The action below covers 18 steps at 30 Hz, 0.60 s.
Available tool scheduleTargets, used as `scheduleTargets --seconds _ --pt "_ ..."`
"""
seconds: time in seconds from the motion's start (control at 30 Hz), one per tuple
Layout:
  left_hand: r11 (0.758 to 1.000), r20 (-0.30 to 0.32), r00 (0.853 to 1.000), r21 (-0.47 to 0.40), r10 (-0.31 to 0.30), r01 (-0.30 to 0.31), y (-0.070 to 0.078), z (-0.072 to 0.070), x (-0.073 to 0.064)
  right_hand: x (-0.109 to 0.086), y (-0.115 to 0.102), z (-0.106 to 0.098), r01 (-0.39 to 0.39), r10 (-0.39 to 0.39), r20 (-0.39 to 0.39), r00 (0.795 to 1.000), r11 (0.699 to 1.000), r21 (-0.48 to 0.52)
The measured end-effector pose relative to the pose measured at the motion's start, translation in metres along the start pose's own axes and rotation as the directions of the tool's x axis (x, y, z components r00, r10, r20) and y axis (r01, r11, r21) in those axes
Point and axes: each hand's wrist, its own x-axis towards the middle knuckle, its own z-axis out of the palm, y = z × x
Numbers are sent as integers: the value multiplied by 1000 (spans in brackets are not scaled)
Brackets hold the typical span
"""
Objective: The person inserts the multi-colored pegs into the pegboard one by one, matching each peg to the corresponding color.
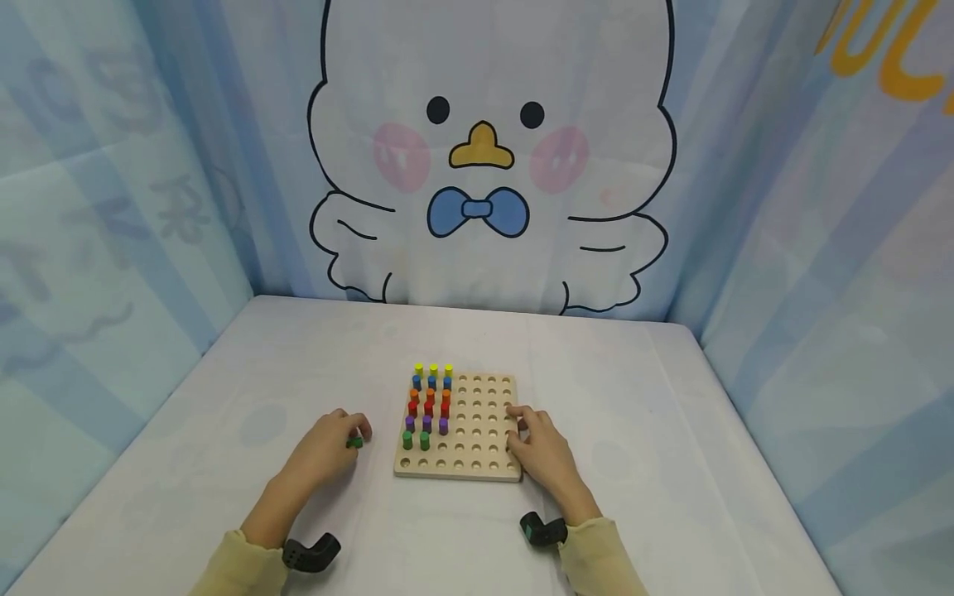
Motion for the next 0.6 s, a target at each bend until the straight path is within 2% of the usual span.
scheduleTargets --seconds 0.17,0.3,0.47,0.6 --pt "1000 -23 999 -2 25 -25 4 3 1 0 0 1 -12 12 7 1000 1000 3" --pt "998 -87 995 -33 57 -60 11 4 1 0 0 0 -17 17 11 1000 1000 10" --pt "990 -194 976 -80 100 -117 23 2 1 0 2 1 -21 21 14 1000 1000 16" --pt "981 -273 953 -108 129 -164 33 -1 1 0 3 2 -17 17 9 1000 1000 9"
